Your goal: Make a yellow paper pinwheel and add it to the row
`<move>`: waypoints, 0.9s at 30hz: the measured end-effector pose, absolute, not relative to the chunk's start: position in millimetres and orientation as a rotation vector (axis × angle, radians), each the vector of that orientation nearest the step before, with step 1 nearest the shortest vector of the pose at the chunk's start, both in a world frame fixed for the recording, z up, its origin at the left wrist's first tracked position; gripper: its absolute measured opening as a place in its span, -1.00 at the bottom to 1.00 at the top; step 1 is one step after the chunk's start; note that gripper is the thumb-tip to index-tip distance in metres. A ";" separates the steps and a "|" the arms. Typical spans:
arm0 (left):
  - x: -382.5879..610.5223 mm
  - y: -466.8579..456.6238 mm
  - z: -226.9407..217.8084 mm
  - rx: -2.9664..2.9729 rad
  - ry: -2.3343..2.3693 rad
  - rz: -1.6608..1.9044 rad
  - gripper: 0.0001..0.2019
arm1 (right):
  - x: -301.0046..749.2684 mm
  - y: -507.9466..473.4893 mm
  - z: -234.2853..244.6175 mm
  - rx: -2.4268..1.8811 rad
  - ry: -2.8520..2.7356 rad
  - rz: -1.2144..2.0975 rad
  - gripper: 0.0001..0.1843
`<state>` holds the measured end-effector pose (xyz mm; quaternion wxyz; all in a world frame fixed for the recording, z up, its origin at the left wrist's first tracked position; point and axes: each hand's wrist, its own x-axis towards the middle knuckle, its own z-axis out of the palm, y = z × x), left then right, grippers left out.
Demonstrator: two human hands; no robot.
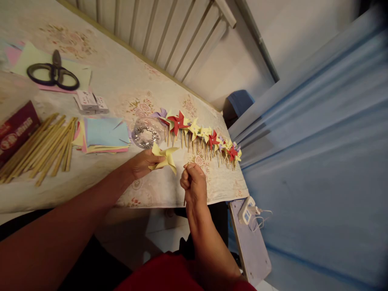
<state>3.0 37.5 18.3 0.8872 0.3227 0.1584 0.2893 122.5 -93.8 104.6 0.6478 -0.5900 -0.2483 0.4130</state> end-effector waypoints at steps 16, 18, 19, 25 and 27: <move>3.8 38.2 16.0 0.712 0.368 0.583 -0.76 | 123.4 -92.4 104.0 -1.347 -0.518 0.935 -0.79; 3.5 38.5 15.9 0.714 0.365 0.588 -0.76 | 123.5 -91.9 103.9 -1.343 -0.514 0.935 -0.79; 3.4 38.6 16.1 0.717 0.360 0.588 -0.77 | 123.7 -91.6 103.7 -1.338 -0.513 0.940 -0.79; 3.3 38.9 18.6 0.736 0.329 0.596 -0.77 | 125.8 -90.4 101.5 -1.331 -0.524 0.955 -0.80; 3.3 38.8 18.8 0.742 0.337 0.600 -0.76 | 126.4 -89.9 100.5 -1.341 -0.516 0.943 -0.81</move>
